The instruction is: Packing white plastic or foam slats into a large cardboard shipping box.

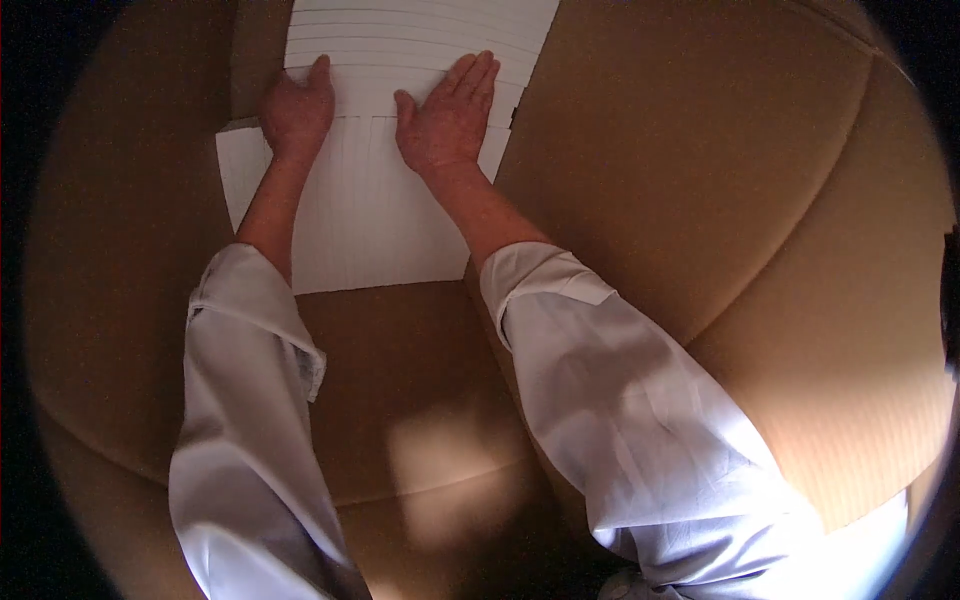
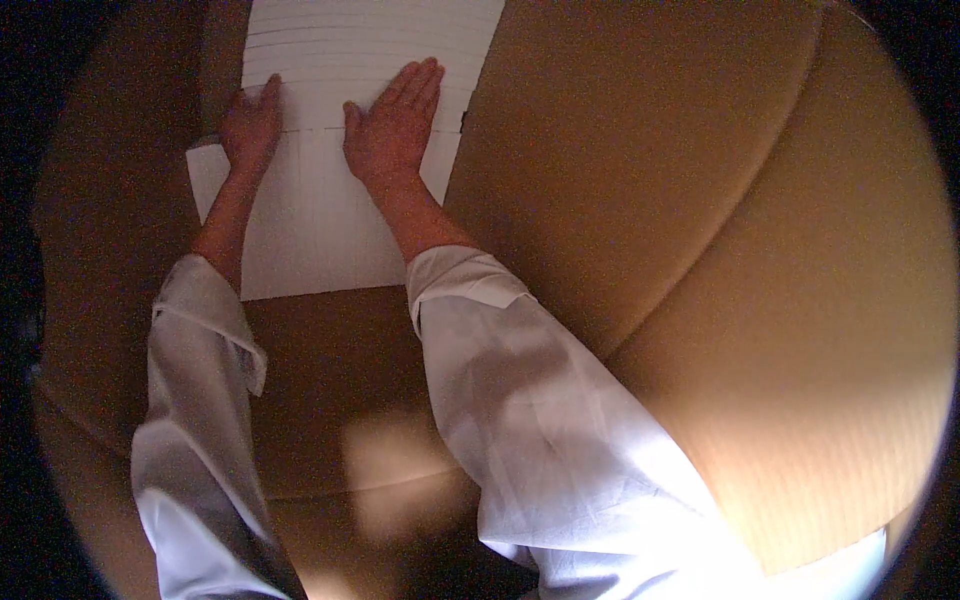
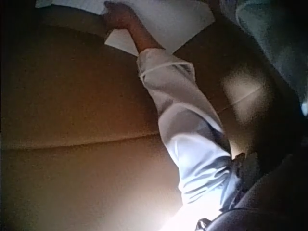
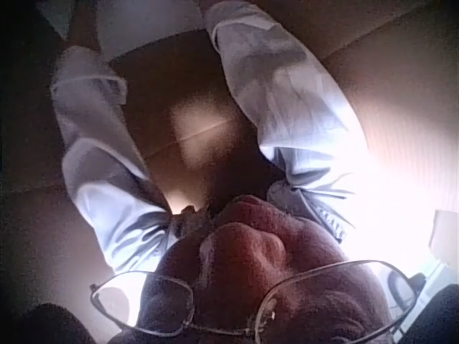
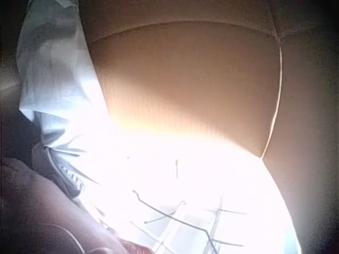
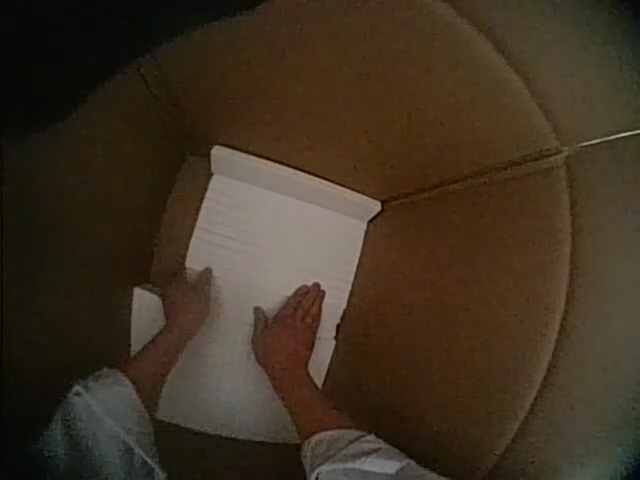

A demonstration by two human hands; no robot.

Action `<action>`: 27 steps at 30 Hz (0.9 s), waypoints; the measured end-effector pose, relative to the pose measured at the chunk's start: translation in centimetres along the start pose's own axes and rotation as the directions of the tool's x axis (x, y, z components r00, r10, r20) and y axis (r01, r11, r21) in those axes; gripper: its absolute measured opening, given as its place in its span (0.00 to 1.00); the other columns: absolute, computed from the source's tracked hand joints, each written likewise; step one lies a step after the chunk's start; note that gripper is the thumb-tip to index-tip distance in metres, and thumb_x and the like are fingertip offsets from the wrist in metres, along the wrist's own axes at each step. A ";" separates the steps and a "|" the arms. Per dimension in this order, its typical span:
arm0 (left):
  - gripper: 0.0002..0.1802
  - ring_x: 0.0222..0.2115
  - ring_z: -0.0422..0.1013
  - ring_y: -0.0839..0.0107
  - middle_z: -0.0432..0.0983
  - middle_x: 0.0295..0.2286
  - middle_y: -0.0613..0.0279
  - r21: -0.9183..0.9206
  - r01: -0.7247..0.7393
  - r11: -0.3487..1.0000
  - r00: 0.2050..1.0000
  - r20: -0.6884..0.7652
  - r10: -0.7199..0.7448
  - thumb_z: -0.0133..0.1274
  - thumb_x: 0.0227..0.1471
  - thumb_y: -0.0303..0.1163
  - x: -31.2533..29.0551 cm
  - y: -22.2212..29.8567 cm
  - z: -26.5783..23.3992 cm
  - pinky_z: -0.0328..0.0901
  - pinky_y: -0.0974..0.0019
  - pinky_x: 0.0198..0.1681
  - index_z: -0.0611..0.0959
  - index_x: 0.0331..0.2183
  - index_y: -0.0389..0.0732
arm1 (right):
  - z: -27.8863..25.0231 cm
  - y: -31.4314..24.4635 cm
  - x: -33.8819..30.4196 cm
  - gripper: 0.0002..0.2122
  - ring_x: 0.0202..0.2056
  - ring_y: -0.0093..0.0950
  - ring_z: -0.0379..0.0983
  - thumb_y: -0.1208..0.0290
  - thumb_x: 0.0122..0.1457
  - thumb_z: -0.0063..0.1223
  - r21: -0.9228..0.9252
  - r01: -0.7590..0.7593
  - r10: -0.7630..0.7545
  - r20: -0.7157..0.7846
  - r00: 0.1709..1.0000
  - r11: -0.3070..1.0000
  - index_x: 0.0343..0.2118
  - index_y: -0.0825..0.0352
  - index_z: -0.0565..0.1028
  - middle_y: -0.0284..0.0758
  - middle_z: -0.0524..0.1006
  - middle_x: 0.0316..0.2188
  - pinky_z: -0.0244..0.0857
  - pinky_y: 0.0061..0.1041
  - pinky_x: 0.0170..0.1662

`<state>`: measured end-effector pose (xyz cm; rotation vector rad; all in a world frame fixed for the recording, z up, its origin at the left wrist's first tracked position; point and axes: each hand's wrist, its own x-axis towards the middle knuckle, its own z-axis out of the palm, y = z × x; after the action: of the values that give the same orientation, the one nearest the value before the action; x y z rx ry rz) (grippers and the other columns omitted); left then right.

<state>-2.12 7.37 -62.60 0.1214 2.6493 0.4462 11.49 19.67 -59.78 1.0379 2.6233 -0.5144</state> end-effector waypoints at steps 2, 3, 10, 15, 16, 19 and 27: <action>0.44 0.48 0.71 0.40 0.74 0.43 0.32 -0.049 0.068 0.996 0.997 0.033 -0.066 0.51 0.52 0.61 -0.3 0.3 0.0 0.64 0.50 0.53 0.75 0.48 0.24 | 0.1 0.0 -0.1 0.43 0.68 0.55 0.31 0.50 0.63 0.44 -0.023 0.017 -0.017 -0.009 1.000 1.000 0.62 0.88 0.42 0.64 0.38 0.66 0.29 0.44 0.70; 0.44 0.48 0.71 0.40 0.74 0.43 0.32 -0.050 0.071 0.996 0.997 0.035 -0.069 0.51 0.52 0.61 -0.5 0.4 0.2 0.64 0.50 0.53 0.75 0.48 0.24 | 0.1 0.1 -0.1 0.43 0.68 0.55 0.31 0.49 0.63 0.43 -0.046 0.033 -0.034 -0.020 0.999 0.998 0.62 0.88 0.42 0.64 0.38 0.66 0.30 0.44 0.70; 0.47 0.48 0.72 0.44 0.74 0.45 0.36 -0.004 0.026 1.000 0.995 0.101 -0.025 0.53 0.48 0.66 0.6 -0.6 -0.6 0.64 0.50 0.52 0.76 0.48 0.27 | -0.1 -0.2 0.2 0.44 0.68 0.55 0.31 0.49 0.63 0.44 -0.074 0.007 -0.007 0.003 1.000 0.997 0.63 0.87 0.42 0.64 0.38 0.66 0.30 0.43 0.70; 0.48 0.48 0.72 0.46 0.76 0.45 0.39 0.064 0.059 0.996 0.977 0.200 -0.071 0.53 0.46 0.69 0.6 0.6 -2.5 0.65 0.51 0.52 0.77 0.47 0.29 | 0.0 0.3 -0.1 0.44 0.68 0.54 0.32 0.48 0.63 0.44 -0.031 0.048 -0.048 -0.001 0.999 0.998 0.63 0.86 0.42 0.63 0.39 0.66 0.30 0.42 0.70; 0.48 0.47 0.73 0.47 0.76 0.44 0.40 0.117 0.099 0.988 0.967 0.224 -0.124 0.53 0.45 0.69 0.2 1.2 -2.5 0.66 0.51 0.51 0.78 0.47 0.29 | 0.1 0.5 -0.4 0.44 0.68 0.54 0.32 0.48 0.63 0.44 -0.030 0.044 -0.043 0.004 0.999 0.999 0.63 0.86 0.42 0.63 0.39 0.66 0.30 0.42 0.70; 0.48 0.46 0.74 0.48 0.78 0.42 0.41 0.157 0.113 0.981 0.967 0.211 -0.145 0.53 0.45 0.70 0.7 2.0 -2.4 0.68 0.52 0.48 0.79 0.45 0.30 | -0.3 1.0 0.3 0.44 0.68 0.54 0.32 0.48 0.62 0.45 -0.052 0.034 -0.034 -0.007 0.999 0.998 0.63 0.86 0.43 0.63 0.39 0.66 0.30 0.42 0.70; 0.47 0.46 0.74 0.49 0.77 0.45 0.43 0.177 0.130 0.976 0.973 0.165 -0.160 0.53 0.45 0.69 0.0 0.4 -2.3 0.69 0.50 0.48 0.80 0.46 0.30 | 0.0 -0.1 0.0 0.43 0.68 0.55 0.32 0.50 0.62 0.46 -0.015 0.050 -0.049 0.014 0.999 0.999 0.63 0.87 0.44 0.64 0.39 0.66 0.26 0.43 0.70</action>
<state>-3.10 7.08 -60.48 0.0166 2.4936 0.1590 11.39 19.56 -59.76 0.9633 2.6427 -0.5091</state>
